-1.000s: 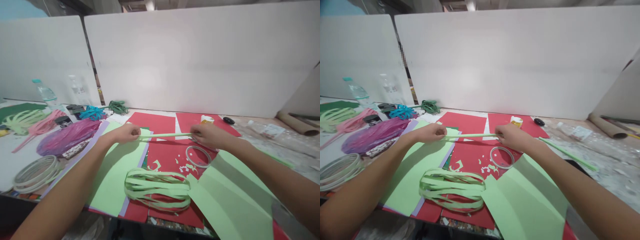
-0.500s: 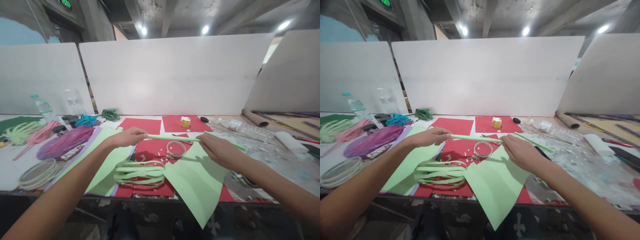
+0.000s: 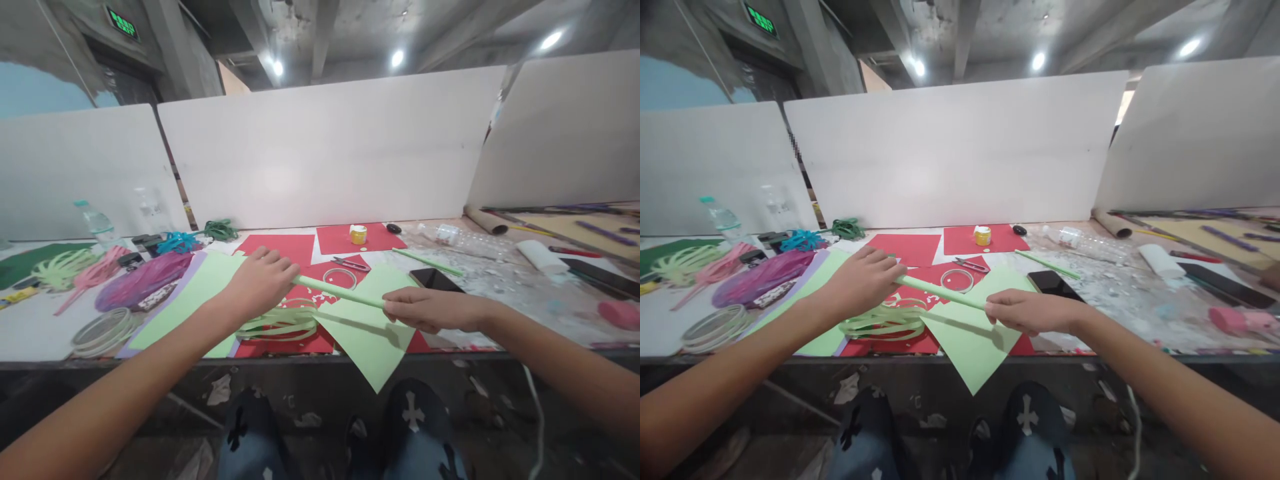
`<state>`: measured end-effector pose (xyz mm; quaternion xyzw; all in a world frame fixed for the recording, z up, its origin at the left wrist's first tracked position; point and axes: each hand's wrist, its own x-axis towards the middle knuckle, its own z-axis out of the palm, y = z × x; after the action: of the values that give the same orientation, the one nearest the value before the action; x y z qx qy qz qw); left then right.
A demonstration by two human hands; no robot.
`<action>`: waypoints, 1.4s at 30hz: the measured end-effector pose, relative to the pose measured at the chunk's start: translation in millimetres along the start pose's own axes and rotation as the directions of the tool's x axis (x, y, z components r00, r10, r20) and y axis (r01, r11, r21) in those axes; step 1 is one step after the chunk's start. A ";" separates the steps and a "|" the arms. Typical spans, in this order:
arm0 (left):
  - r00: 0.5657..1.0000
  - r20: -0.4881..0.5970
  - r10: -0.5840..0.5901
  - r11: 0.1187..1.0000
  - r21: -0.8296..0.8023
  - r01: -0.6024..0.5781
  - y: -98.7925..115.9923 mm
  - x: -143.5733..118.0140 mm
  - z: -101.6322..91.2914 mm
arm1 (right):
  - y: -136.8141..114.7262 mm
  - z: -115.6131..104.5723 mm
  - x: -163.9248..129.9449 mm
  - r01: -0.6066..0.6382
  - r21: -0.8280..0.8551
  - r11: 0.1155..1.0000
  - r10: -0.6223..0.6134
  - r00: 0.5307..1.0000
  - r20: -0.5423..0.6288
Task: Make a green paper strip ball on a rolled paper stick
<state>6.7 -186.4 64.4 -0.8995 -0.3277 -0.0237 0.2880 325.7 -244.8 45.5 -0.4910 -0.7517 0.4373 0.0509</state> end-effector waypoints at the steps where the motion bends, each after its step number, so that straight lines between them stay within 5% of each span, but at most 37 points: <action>1: 1.000 0.011 0.009 1.000 -0.004 -0.009 7.4 4.4 -5.4 | -5.8 2.0 -0.7 0.008 -0.094 0.996 -0.013 0.999 -0.053; 5: 0.993 0.115 0.000 0.995 -0.103 0.012 33.4 29.4 -20.5 | -28.8 7.9 10.4 -0.081 -0.572 0.817 -0.138 0.934 -0.330; 9: 0.975 0.200 -0.095 0.974 -0.182 0.132 37.5 55.4 -24.2 | -50.0 3.3 41.7 -0.212 -0.699 0.683 -0.230 0.846 -0.481; 13: 0.985 0.119 -0.126 0.969 -0.199 0.148 17.7 68.2 -28.2 | -71.5 -12.9 59.7 -0.218 -0.739 0.638 -0.308 0.807 -0.504; 17: 0.991 0.114 -0.068 0.968 -0.232 0.093 -2.1 71.0 -29.1 | -76.1 -27.7 59.8 -0.080 -0.756 0.650 -0.383 0.825 -0.416; 22: 0.986 0.133 -0.097 0.878 -0.456 0.148 -16.7 73.7 1.1 | -52.2 -42.3 81.3 -0.017 -0.720 0.694 -0.372 0.848 -0.378; 24: 0.968 0.136 -0.210 0.793 -0.556 0.250 -24.0 74.4 18.8 | -40.8 -51.2 95.7 -0.044 -0.721 0.692 -0.470 0.731 -0.495; 26: 0.933 0.145 -0.329 0.706 -0.618 0.345 -31.1 75.4 32.8 | -32.4 -60.5 108.7 -0.078 -0.643 0.762 -0.526 0.504 -0.685; 27: 0.916 0.154 -0.371 0.648 -0.664 0.374 -33.5 76.4 37.3 | -29.8 -64.2 114.0 -0.063 -0.552 0.831 -0.484 0.407 -0.775; 28: 0.903 0.168 -0.397 0.570 -0.726 0.385 -34.7 78.0 39.8 | -28.4 -66.8 118.3 -0.017 -0.429 0.903 -0.394 0.363 -0.844; 29: 0.895 0.188 -0.404 0.467 -0.799 0.379 -34.6 80.0 40.6 | -28.0 -68.0 121.7 0.053 -0.291 0.955 -0.289 0.384 -0.877; 31: 0.908 0.231 -0.351 0.240 -0.915 0.326 -31.2 85.0 38.4 | -30.0 -65.8 127.0 0.223 -0.054 0.973 -0.173 0.559 -0.811; 33: 0.937 0.238 -0.254 0.116 -0.955 0.274 -26.2 89.5 34.6 | -33.8 -59.6 132.4 0.377 0.084 0.923 -0.230 0.712 -0.663; 34: 0.948 0.229 -0.223 0.111 -0.960 0.258 -24.5 91.1 33.6 | -35.6 -56.3 135.6 0.428 0.119 0.896 -0.272 0.741 -0.614; 39: 0.916 0.149 -0.374 0.254 -0.933 0.255 -37.1 89.5 48.5 | -38.5 -47.0 147.8 0.402 0.134 0.906 -0.220 0.716 -0.662; 42: 0.832 0.152 -0.534 0.198 -0.934 0.297 -60.4 80.4 67.5 | -41.0 -33.7 140.4 0.301 -0.013 0.954 -0.246 0.755 -0.608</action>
<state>23.5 -66.6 57.1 -0.7635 -0.4516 -0.3769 -0.2667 242.3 -119.9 45.6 -0.4866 -0.7403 0.2774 0.3717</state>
